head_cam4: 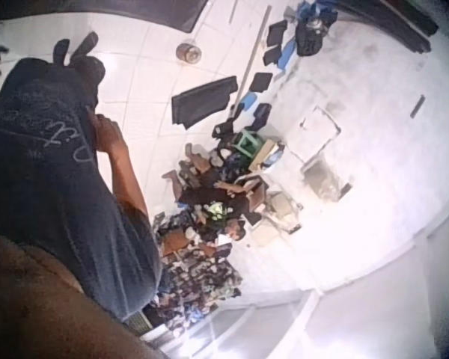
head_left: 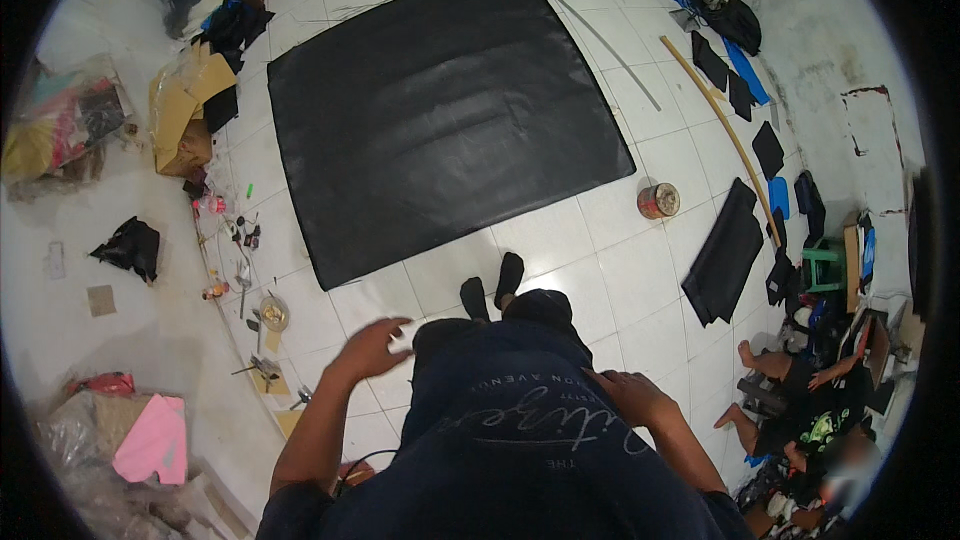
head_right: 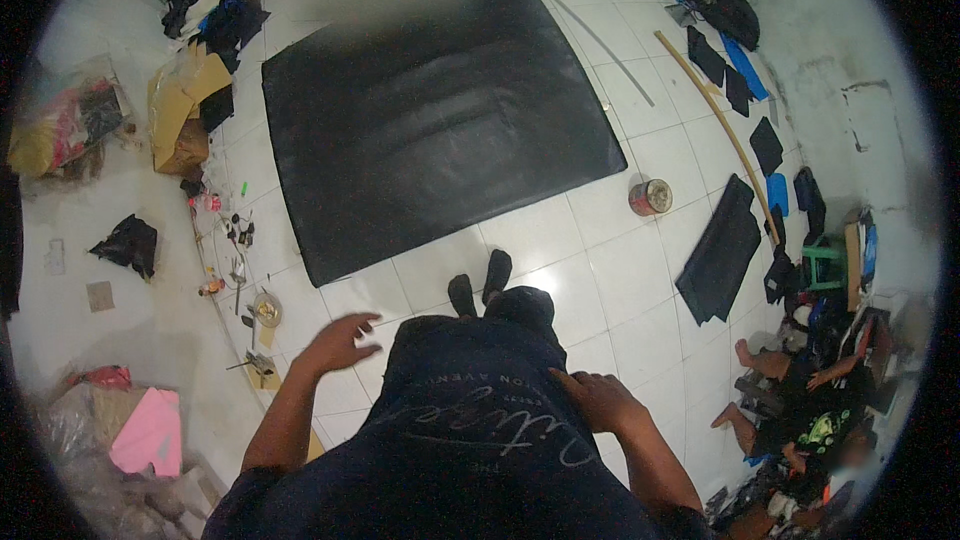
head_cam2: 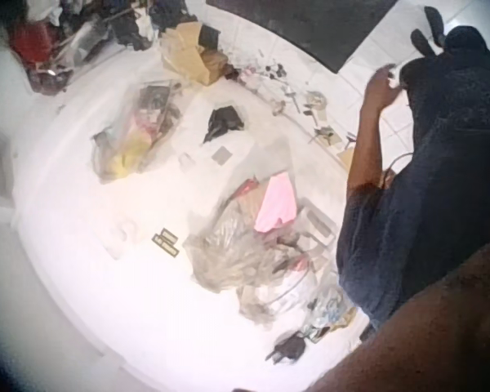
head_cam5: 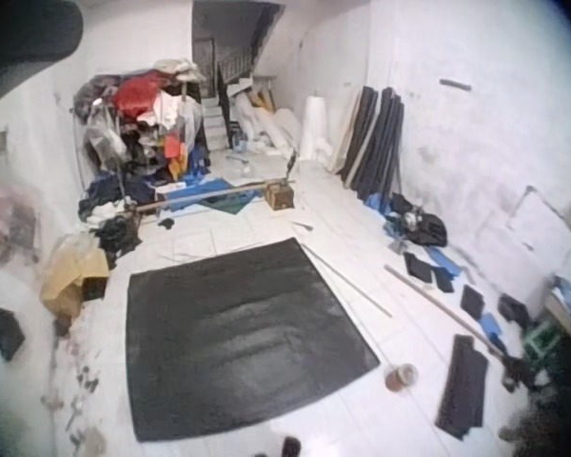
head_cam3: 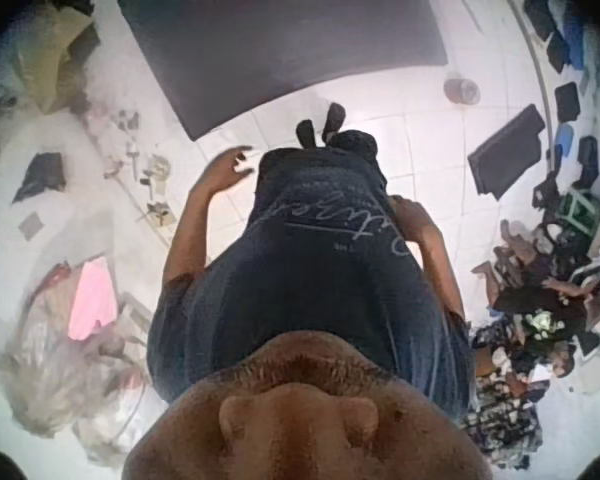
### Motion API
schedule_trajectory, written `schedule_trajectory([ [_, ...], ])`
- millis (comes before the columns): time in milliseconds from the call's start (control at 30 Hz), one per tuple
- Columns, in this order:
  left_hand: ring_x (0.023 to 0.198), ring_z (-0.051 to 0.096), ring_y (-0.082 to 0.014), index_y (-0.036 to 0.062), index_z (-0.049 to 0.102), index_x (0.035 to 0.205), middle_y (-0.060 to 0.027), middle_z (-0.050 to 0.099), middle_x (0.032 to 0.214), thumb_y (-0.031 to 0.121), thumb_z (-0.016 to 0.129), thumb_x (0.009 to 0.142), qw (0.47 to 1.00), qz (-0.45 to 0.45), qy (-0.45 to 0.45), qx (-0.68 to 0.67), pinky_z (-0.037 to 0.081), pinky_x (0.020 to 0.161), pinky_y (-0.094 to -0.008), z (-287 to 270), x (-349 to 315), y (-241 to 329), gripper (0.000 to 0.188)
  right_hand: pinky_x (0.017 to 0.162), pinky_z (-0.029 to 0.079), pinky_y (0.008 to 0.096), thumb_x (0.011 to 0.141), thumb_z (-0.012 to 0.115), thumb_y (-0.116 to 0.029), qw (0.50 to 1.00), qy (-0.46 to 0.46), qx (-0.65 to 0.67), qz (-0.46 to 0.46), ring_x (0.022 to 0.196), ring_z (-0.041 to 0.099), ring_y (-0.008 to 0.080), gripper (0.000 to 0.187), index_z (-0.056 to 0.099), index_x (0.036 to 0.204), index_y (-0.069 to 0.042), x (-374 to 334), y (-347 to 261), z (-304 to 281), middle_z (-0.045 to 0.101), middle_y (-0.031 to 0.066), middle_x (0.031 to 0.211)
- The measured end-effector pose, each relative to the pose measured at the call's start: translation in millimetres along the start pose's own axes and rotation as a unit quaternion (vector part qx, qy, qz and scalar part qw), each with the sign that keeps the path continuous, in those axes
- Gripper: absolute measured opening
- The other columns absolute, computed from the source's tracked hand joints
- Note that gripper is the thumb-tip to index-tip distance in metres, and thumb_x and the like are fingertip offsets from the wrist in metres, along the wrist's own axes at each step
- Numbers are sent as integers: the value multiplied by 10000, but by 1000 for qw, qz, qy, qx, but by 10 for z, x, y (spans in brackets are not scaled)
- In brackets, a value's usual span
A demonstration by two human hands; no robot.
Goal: The person unrolls and spreads a black fabric sheet onto the floor, smooths its surface and aligns its edges by hand, and then picks up and unfolds another piece of fabric.
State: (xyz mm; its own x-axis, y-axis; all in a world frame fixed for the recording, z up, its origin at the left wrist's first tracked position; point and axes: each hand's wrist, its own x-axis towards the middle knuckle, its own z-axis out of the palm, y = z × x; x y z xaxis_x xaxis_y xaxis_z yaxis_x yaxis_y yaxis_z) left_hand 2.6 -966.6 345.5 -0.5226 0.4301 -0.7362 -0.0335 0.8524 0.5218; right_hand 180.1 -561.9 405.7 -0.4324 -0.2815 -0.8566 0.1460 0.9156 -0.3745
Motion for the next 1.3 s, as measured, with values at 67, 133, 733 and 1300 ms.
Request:
schedule_trajectory([
  [67,946,642,-273,95,540,1282,-136,635,1087,275,729,785,993,-12,116,33,507,843,-381,31,155,-172,561,1011,427,456,737,776,-171,1000,-15,-5,-15,1176,547,359,941,222,1496,-220,74,55,-210,525,198,1307],
  [133,909,654,-273,79,554,1263,-145,645,1058,284,717,804,989,-45,137,22,512,831,-382,7,248,-274,528,1016,425,454,754,762,-170,1000,-13,-16,-10,1176,544,362,929,210,1499,-229,163,65,-400,519,200,1312],
  [733,651,589,-153,33,527,1266,-71,654,865,296,707,847,775,-377,73,-502,455,525,-290,888,652,-2496,527,969,447,441,695,794,-150,981,-105,-153,-62,1154,551,334,1021,177,1508,-198,1708,-729,-2286,512,161,1307],
  [1300,645,510,-98,28,600,1177,-19,573,733,219,663,868,830,-166,376,-376,413,588,-256,-4258,1610,-3828,368,901,490,457,579,887,-237,970,-98,-203,-85,1068,611,368,1118,232,1484,-276,3366,-2913,-4476,572,184,1213],
])
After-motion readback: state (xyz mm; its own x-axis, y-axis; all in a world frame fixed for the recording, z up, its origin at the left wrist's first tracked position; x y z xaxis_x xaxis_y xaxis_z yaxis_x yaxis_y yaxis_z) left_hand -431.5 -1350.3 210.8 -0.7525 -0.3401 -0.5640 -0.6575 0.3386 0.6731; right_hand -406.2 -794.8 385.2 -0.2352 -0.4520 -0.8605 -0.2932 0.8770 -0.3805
